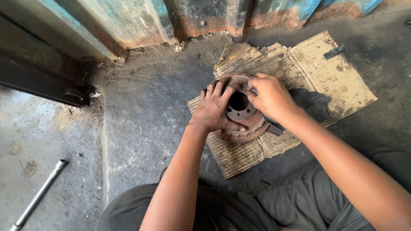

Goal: The person scrubs the surface of a brake drum with a small abrasive block, then wipes it with a dark cloth. The person rotates the drum to clean different areas and flips it over to clean the interior surface.

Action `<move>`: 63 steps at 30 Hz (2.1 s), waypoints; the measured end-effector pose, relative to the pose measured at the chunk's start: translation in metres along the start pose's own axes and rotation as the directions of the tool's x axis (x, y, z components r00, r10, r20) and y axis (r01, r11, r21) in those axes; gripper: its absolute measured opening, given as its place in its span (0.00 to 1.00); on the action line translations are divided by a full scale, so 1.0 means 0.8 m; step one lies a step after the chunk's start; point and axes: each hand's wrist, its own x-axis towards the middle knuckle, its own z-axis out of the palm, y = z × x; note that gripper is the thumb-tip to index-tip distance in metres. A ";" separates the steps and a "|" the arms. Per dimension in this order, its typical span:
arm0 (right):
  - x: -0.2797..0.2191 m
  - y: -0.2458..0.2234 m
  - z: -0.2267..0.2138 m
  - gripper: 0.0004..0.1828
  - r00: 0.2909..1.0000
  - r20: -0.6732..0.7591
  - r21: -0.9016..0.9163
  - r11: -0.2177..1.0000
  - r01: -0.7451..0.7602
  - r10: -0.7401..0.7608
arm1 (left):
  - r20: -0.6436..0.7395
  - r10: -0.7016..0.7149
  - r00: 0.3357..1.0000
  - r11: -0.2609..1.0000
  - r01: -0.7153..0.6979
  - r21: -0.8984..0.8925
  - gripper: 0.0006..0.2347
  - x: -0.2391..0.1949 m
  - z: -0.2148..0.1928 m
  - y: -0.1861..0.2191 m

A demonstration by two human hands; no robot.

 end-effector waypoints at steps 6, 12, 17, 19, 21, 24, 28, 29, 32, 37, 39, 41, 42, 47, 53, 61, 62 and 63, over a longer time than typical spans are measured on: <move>0.016 -0.006 -0.005 0.08 0.978 0.134 -0.001 0.987 -0.163 0.162 | 0.056 -0.028 0.998 1.000 0.028 0.008 0.57 0.003 -0.007 0.004; 0.000 0.008 0.008 0.08 0.997 -0.049 0.226 0.973 -0.040 0.052 | 0.021 -0.040 0.999 0.999 0.040 -0.031 0.67 -0.003 -0.004 0.004; -0.008 0.010 0.014 0.11 0.988 -0.148 0.259 0.962 0.081 -0.043 | 0.008 -0.040 0.999 0.999 0.041 -0.032 0.66 -0.003 -0.001 0.005; -0.004 0.008 0.009 0.10 0.985 -0.151 0.204 0.972 0.117 -0.087 | 0.008 -0.040 0.999 0.999 0.040 -0.028 0.66 0.000 -0.002 0.006; -0.004 0.004 0.002 0.10 0.992 -0.107 0.156 0.984 0.082 -0.066 | 0.016 -0.049 0.999 0.998 0.049 -0.035 0.67 -0.001 -0.003 0.007; -0.008 -0.003 -0.006 0.11 0.998 -0.022 0.072 0.996 0.057 -0.055 | 0.050 -0.074 0.996 0.997 0.076 -0.032 0.68 0.001 -0.003 0.007; -0.010 -0.002 -0.007 0.15 0.986 -0.025 -0.090 0.983 0.160 -0.163 | 0.071 -0.073 0.995 0.997 0.074 -0.018 0.67 0.001 -0.002 0.005; -0.008 -0.003 -0.005 0.14 0.991 -0.002 -0.098 0.986 0.134 -0.134 | 0.076 -0.074 0.994 0.997 0.075 -0.013 0.67 0.002 -0.002 0.004; -0.005 -0.009 -0.002 0.13 0.997 0.040 -0.111 0.991 0.077 -0.073 | 0.071 -0.082 0.994 0.996 0.084 -0.017 0.67 0.002 -0.001 0.005; -0.015 -0.020 -0.012 0.05 0.998 0.018 -0.200 0.977 0.068 -0.066 | 0.046 -0.064 0.997 0.998 0.065 -0.022 0.67 0.003 -0.001 0.006; -0.014 -0.019 -0.013 0.09 0.994 -0.030 -0.202 0.974 0.098 -0.106 | 0.043 -0.064 0.997 0.998 0.065 -0.015 0.67 0.003 -0.002 0.007; -0.012 -0.016 -0.008 0.11 0.993 -0.046 -0.177 0.980 0.096 -0.105 | 0.059 -0.083 0.995 0.997 0.083 -0.007 0.67 0.005 -0.003 0.008; -0.010 -0.011 -0.006 0.11 0.996 -0.038 -0.152 0.985 0.078 -0.084 | 0.067 -0.094 0.993 0.996 0.094 -0.003 0.68 0.005 -0.003 0.008; -0.008 0.004 0.010 0.12 0.974 -0.133 -0.223 0.963 0.153 -0.185 | 0.055 -0.068 0.996 0.997 0.069 -0.017 0.68 0.005 0.000 0.004; -0.005 -0.011 -0.004 0.11 0.998 0.056 -0.173 0.985 0.026 -0.017 | 0.058 -0.071 0.996 0.997 0.071 -0.010 0.68 0.004 -0.002 0.005; -0.010 -0.009 0.028 0.08 0.991 -0.122 -0.092 0.994 -0.058 0.046 | 0.064 -0.133 0.989 0.989 0.137 -0.065 0.72 0.004 0.001 0.011; -0.014 -0.008 0.025 0.07 0.993 -0.114 -0.102 0.994 -0.033 0.021 | 0.065 -0.133 0.989 0.989 0.137 -0.061 0.72 0.003 0.001 0.011; -0.015 -0.006 0.021 0.07 0.994 -0.108 -0.109 0.994 -0.003 -0.009 | 0.061 -0.137 0.989 0.989 0.140 -0.055 0.72 0.002 -0.001 0.010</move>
